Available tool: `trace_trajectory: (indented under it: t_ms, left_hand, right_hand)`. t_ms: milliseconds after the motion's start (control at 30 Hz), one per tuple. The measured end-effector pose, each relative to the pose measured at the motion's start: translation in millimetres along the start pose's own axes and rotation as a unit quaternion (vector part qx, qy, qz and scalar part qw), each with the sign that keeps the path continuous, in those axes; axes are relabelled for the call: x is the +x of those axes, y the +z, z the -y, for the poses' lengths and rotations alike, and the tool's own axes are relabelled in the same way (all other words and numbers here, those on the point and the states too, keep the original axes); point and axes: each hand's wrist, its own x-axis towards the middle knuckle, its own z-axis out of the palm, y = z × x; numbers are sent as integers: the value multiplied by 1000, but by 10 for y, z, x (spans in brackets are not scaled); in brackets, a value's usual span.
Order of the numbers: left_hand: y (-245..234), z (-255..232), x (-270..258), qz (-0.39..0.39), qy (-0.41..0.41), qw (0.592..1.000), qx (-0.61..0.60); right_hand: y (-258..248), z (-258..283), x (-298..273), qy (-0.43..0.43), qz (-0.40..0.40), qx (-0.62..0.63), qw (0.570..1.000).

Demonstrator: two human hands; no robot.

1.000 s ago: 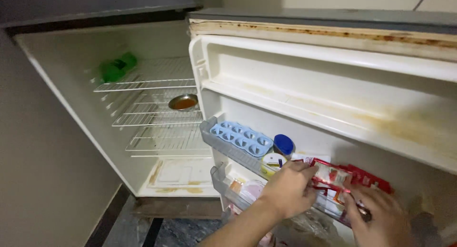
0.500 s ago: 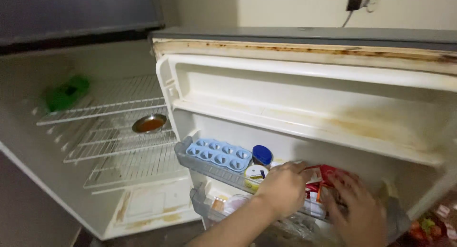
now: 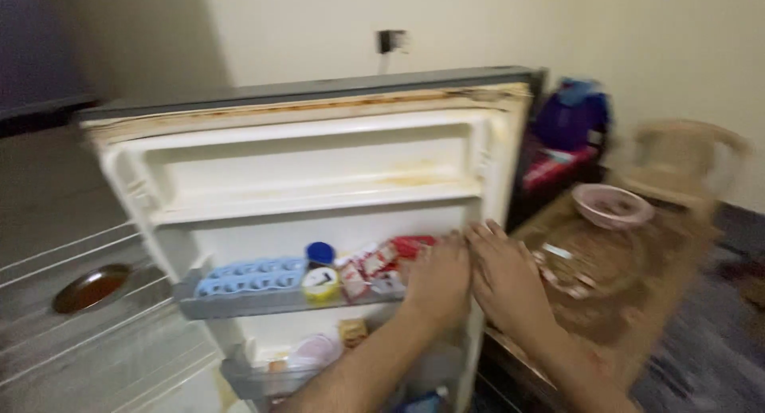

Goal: The person repeatedly picks up small packets from a table, walks to a refrigerator, opens the door, places the packets inside, and closes the door. This cycle is repeated multiple times with different packets.

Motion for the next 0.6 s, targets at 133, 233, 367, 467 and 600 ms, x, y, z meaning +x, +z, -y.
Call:
trace_trajectory:
  t_ms: [133,233,367,467,600]
  left_hand:
    - [-179,-590,83,63,3,997,-53]
    - [-140,-1132,162,39,1,996,-80]
    - [-172,-1802,303,59,22,992,-112]
    - [-204,-2185,430,51,49,993,-96]
    - [-102,-2629,711,128,33,987,-95]
  right_hand:
    - [-453,-256,-207,68,75,-94,990]
    - [-844,-506,-339,117,175,-174,962]
    - [-1324,-831,-461,173,237,-230,928]
    - [-1570,-1099,-635,174,197,-225,938]
    - [-1866,-1576,-823,195,173,-213,941]
